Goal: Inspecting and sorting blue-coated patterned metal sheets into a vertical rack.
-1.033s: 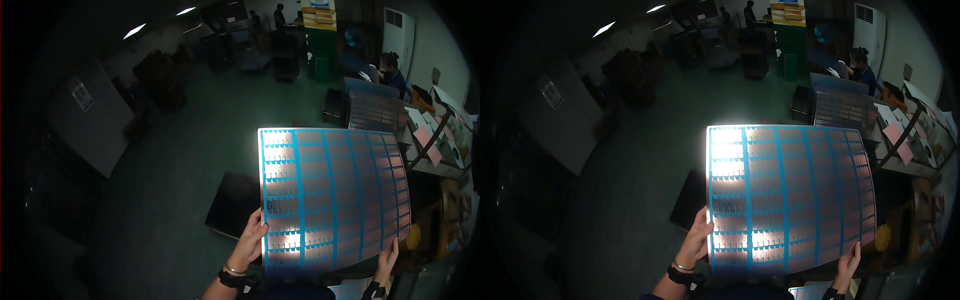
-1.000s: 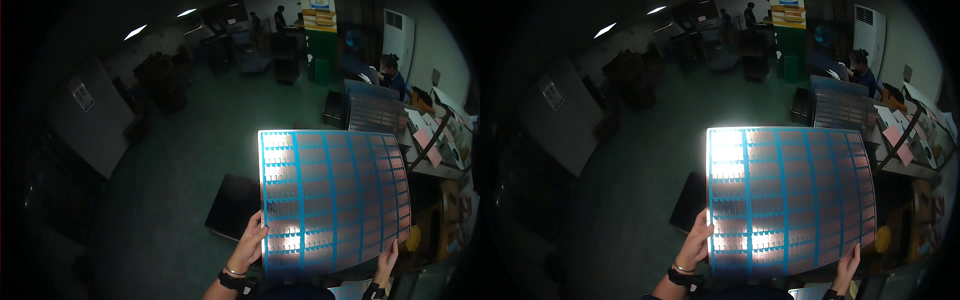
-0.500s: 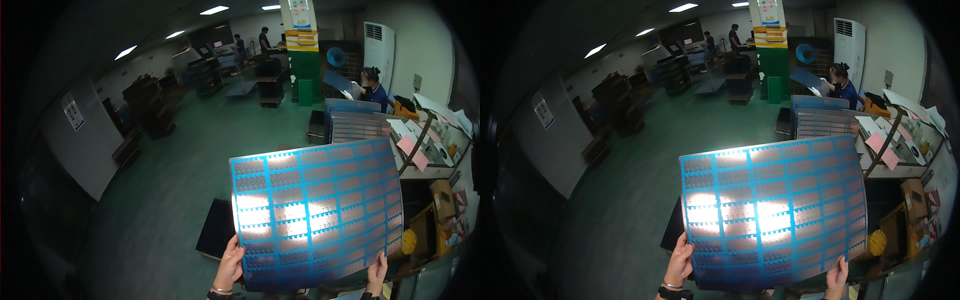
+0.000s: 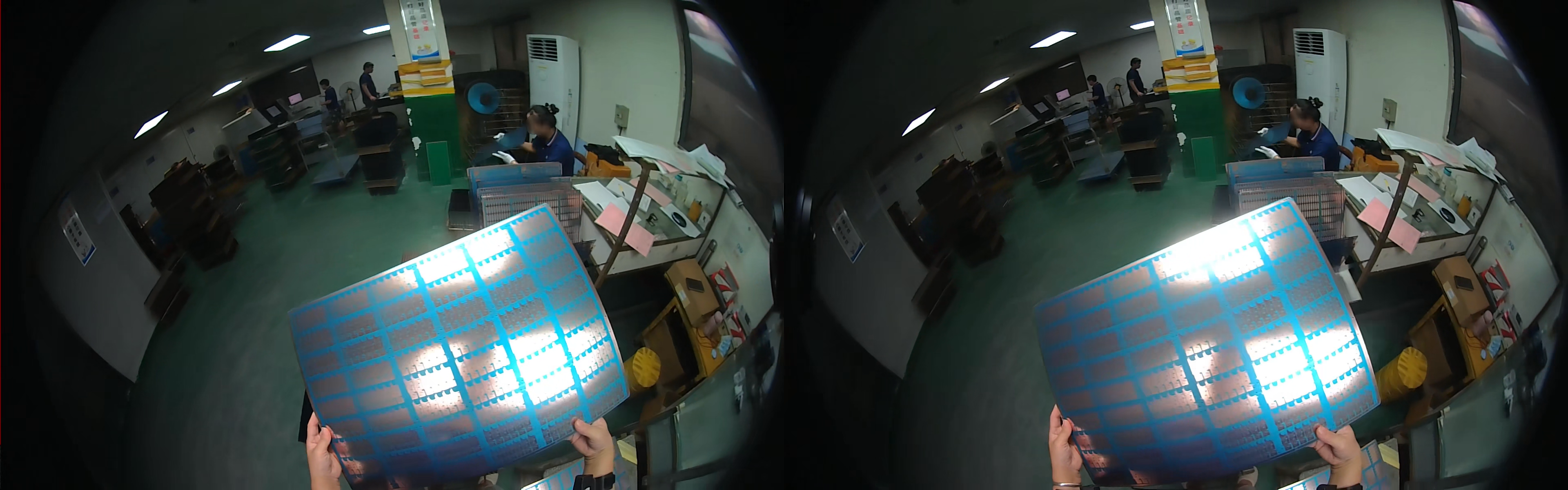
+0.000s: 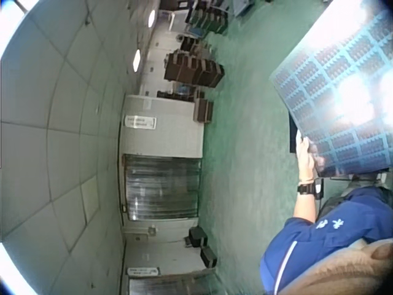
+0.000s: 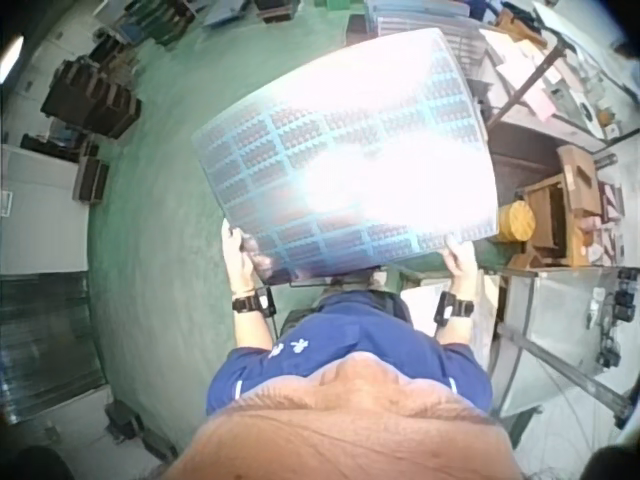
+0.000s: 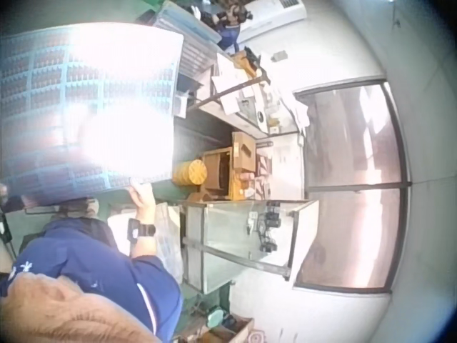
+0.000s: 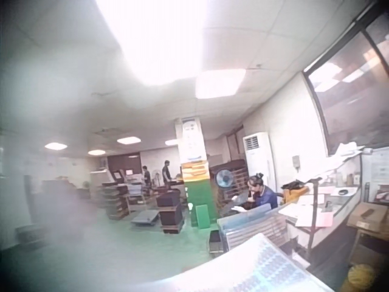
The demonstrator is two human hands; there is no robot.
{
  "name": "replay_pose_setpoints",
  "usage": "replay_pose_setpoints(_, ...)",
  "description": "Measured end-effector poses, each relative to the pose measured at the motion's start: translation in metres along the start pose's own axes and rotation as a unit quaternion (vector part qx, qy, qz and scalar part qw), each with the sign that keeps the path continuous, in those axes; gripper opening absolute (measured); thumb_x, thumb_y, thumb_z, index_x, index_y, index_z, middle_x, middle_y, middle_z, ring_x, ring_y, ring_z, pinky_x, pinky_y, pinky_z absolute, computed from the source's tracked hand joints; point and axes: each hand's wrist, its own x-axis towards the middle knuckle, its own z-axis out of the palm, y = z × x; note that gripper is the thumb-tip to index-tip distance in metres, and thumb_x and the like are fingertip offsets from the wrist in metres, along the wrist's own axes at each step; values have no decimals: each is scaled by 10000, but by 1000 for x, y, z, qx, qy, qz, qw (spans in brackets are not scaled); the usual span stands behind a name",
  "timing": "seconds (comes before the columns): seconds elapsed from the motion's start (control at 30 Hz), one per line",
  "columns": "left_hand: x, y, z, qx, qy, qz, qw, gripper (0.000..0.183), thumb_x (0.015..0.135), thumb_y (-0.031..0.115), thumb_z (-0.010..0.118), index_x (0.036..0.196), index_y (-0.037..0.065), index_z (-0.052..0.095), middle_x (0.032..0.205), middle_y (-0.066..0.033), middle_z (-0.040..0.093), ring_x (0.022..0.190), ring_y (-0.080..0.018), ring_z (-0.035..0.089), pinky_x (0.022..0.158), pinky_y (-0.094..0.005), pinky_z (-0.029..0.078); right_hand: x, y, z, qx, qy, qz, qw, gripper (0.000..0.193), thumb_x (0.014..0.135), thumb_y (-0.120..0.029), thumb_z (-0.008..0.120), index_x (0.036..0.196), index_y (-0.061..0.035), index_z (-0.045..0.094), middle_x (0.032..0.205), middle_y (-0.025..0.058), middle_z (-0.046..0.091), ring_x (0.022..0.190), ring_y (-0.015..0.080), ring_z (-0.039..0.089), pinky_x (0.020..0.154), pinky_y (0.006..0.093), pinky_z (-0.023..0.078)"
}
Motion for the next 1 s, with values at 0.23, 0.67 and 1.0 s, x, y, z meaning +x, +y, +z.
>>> replay_pose_setpoints(0.23, 1, -4, -15, 51, 13, 9, 999, 433, 927, 57, 442, 1345, -3, 349, 1220, -102, 533, 1042, -161, 555, 903, -297, 465, 2, -2, 30, -32, -1, 44, 999, 478, 804, 13, 631, 1242, -8, 441, 1061, 123, 597, 903, 221, 614, 754, 346, 522)
replay_pose_setpoints(0.67, -17, -1, 7, 118, 114, -76, 983, 316, 892, 116, 515, 1206, 92, 513, 728, 34, 475, 580, -80, 445, 484, -219, 401, -1, -6, 33, -254, 4, 91, 963, 438, 821, -187, 681, 1191, -30, 505, 1027, 28, 573, 854, 104, 544, 700, 233, 451)
replay_pose_setpoints(1.0, -9, -23, 1, 80, 83, -102, 988, 247, 925, 189, 467, 1156, 107, 495, 855, -21, 477, 712, -151, 468, 636, -312, 430, -5, -15, 58, -271, 4, 55, 961, 473, 842, -222, 661, 1233, -17, 490, 1132, 59, 561, 1017, 152, 523, 847, 295, 446)
